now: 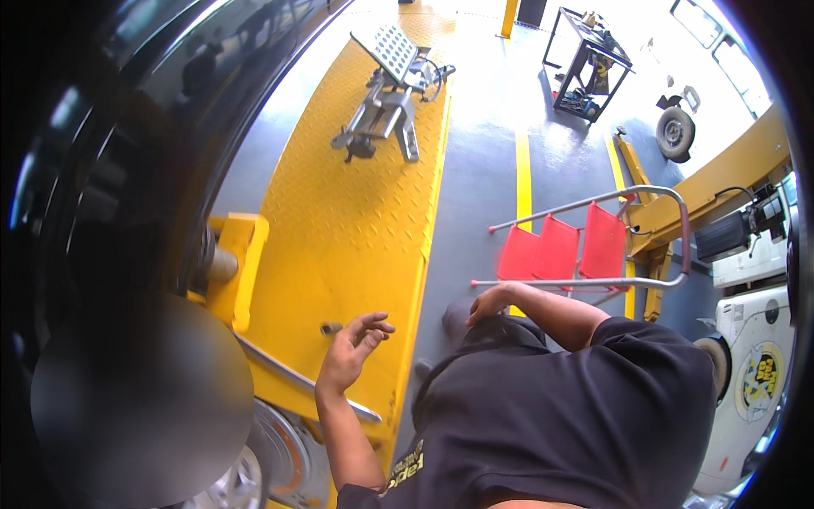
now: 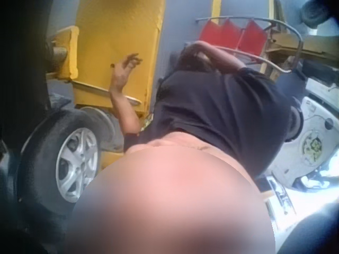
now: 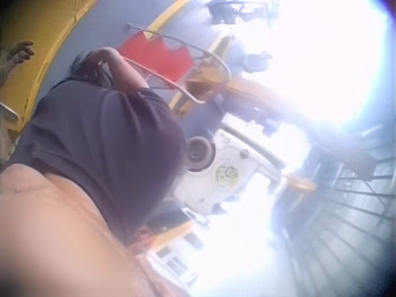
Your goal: The person mounts a tire onto a car wheel hub, hand-tightens the lug nuts, uses an impact wrench to secure them, and then attaches a wheel alignment sensor to the wheel.
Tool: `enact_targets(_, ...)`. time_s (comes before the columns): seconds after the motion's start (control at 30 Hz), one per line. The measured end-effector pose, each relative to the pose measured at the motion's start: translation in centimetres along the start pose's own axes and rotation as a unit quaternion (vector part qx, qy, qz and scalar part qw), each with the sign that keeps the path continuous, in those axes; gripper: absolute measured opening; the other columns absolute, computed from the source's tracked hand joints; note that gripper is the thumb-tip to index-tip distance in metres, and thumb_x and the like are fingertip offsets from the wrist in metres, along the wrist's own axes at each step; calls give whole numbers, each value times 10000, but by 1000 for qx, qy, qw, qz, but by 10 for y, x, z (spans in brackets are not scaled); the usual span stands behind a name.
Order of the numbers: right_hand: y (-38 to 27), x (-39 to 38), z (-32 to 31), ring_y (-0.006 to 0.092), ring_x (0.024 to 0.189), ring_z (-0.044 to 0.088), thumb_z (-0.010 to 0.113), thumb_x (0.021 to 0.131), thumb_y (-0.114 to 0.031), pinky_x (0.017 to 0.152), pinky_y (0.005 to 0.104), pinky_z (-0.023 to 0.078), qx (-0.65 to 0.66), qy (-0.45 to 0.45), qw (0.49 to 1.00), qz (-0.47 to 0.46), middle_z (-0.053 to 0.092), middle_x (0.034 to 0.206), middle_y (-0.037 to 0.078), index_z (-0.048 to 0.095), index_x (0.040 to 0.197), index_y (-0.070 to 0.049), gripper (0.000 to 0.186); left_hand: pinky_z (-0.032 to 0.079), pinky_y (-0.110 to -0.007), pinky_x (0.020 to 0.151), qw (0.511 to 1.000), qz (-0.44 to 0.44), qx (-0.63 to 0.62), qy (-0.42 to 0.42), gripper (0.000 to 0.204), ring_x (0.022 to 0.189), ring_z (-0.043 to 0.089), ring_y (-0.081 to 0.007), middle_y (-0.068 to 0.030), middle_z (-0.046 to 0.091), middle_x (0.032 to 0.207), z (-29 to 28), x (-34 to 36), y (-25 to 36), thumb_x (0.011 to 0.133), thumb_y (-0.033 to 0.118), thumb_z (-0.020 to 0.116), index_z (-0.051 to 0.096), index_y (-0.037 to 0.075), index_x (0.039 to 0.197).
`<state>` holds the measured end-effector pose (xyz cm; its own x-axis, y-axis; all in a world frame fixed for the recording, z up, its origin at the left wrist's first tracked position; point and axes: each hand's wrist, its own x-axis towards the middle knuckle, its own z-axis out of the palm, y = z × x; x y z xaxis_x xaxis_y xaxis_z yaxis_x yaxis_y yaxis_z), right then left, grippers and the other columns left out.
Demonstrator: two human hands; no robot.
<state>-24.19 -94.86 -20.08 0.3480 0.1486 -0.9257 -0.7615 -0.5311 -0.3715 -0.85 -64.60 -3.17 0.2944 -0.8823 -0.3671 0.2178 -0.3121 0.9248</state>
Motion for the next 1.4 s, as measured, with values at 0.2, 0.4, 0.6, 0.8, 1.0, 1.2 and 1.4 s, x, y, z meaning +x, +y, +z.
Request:
enact_targets(0.2,29,-56,-273,192,767,749,604,1002,-228,741,358,594,140,395,889,-186,784,925,121,717,1187,-13,306,532,-347,951,990,-32,39,130,385,1069,688,-208,-105,733,1165,-25,163,52,1074,285,607,611,19,1352)
enact_targets(0.4,-5,-137,-592,165,694,679,594,1031,-290,675,327,553,173,661,631,-366,733,803,124,713,1080,62,374,563,-337,918,973,-53,-141,174,358,1080,702,-212,-114,722,1207,6,280,73,1089,268,572,604,32,1356)
enact_targets(0.6,-83,-89,-742,244,990,755,609,1009,-232,895,378,582,-13,587,742,-325,788,1077,126,717,1261,-40,334,552,-342,916,947,-153,-276,52,374,1085,697,-216,-126,722,1203,34,353,110,1096,279,553,592,28,1370)
enact_targets(0.8,-133,-35,-785,226,1015,727,618,1005,-300,882,389,581,-306,331,853,-264,773,1101,81,713,1261,-87,347,520,-394,930,892,-74,-381,233,360,1078,646,-205,-59,676,1147,53,381,112,1041,386,635,622,118,1281)
enact_targets(1.0,-122,-26,-780,248,1021,725,618,1007,-284,887,384,569,-348,270,864,-242,761,1137,107,713,1271,-83,346,449,-380,1044,749,36,-590,300,434,1163,559,-189,-57,600,1252,63,397,108,1059,396,621,544,152,1409)
enact_targets(1.2,-88,-53,-743,270,1027,723,618,1008,-268,893,379,557,-292,329,860,-259,749,1174,132,713,1281,-79,345,568,-386,1032,717,66,-623,307,348,1179,672,-289,-121,655,1334,57,403,103,1066,259,617,570,53,1343)
enact_targets(1.4,-26,-115,-670,292,1033,721,618,1010,-252,898,374,545,-239,398,853,-240,737,1211,158,713,1291,-75,345,556,-390,1067,807,82,-520,268,403,1225,662,-292,-157,658,1349,72,350,96,1070,272,613,552,22,1379)
